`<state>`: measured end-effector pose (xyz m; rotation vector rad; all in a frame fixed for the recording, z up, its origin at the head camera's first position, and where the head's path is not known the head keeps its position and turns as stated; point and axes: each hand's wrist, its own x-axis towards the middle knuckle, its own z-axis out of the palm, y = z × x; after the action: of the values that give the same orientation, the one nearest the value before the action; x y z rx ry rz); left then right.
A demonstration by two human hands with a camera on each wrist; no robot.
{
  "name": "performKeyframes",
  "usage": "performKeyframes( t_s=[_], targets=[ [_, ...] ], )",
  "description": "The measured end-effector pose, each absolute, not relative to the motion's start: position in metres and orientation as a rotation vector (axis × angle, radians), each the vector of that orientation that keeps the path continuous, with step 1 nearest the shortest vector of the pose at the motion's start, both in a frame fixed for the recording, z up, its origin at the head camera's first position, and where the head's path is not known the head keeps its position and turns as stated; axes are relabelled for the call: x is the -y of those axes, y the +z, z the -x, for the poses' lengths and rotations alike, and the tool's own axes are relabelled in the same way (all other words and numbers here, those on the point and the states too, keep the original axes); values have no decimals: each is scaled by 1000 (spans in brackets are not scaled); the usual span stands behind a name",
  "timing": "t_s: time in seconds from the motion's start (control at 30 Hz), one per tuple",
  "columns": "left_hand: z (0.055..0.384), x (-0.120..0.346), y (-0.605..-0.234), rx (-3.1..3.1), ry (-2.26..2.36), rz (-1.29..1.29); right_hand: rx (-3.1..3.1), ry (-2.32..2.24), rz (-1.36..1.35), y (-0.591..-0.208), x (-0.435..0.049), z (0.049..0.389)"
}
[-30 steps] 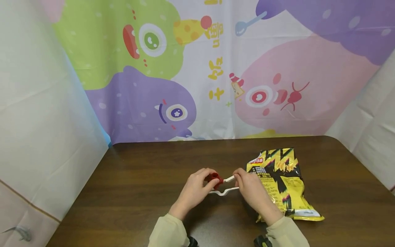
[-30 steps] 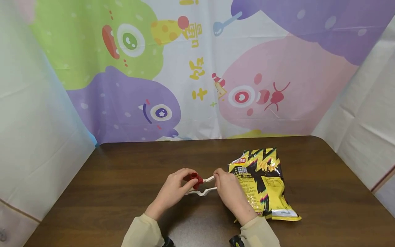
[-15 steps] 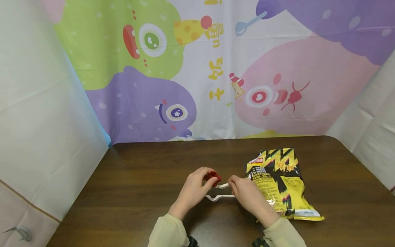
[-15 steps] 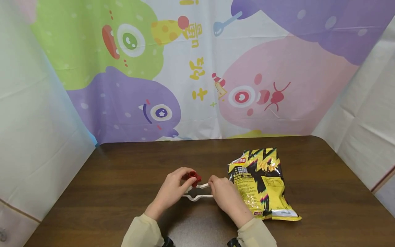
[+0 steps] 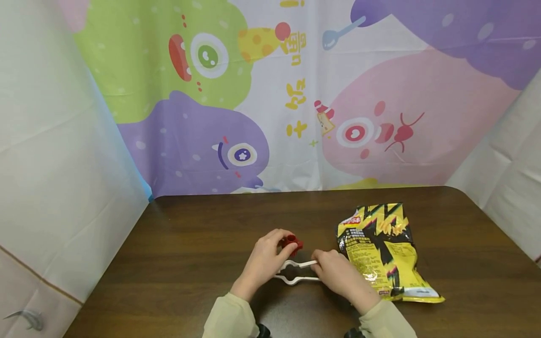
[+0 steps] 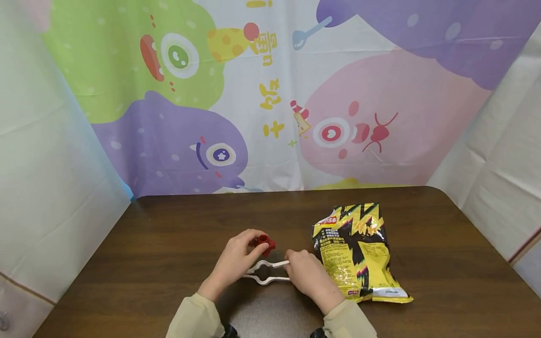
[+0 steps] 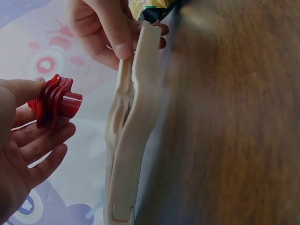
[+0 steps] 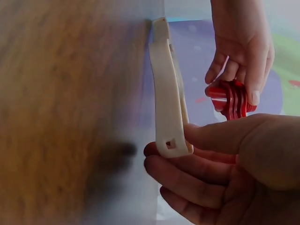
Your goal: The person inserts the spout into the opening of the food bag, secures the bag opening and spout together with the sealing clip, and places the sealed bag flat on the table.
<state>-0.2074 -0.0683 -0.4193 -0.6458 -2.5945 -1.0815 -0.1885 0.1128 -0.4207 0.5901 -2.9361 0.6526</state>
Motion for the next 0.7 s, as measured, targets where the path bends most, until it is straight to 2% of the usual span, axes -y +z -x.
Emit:
performKeyframes(
  t_s=[0.3,0.7],
  targets=[
    [207,69,-419,2604,-1037,645,2950,598,-737,-423,-113,188],
    [207,69,-419,2618,-1034,644,2960,569,-717,-424,-114,187]
  ],
)
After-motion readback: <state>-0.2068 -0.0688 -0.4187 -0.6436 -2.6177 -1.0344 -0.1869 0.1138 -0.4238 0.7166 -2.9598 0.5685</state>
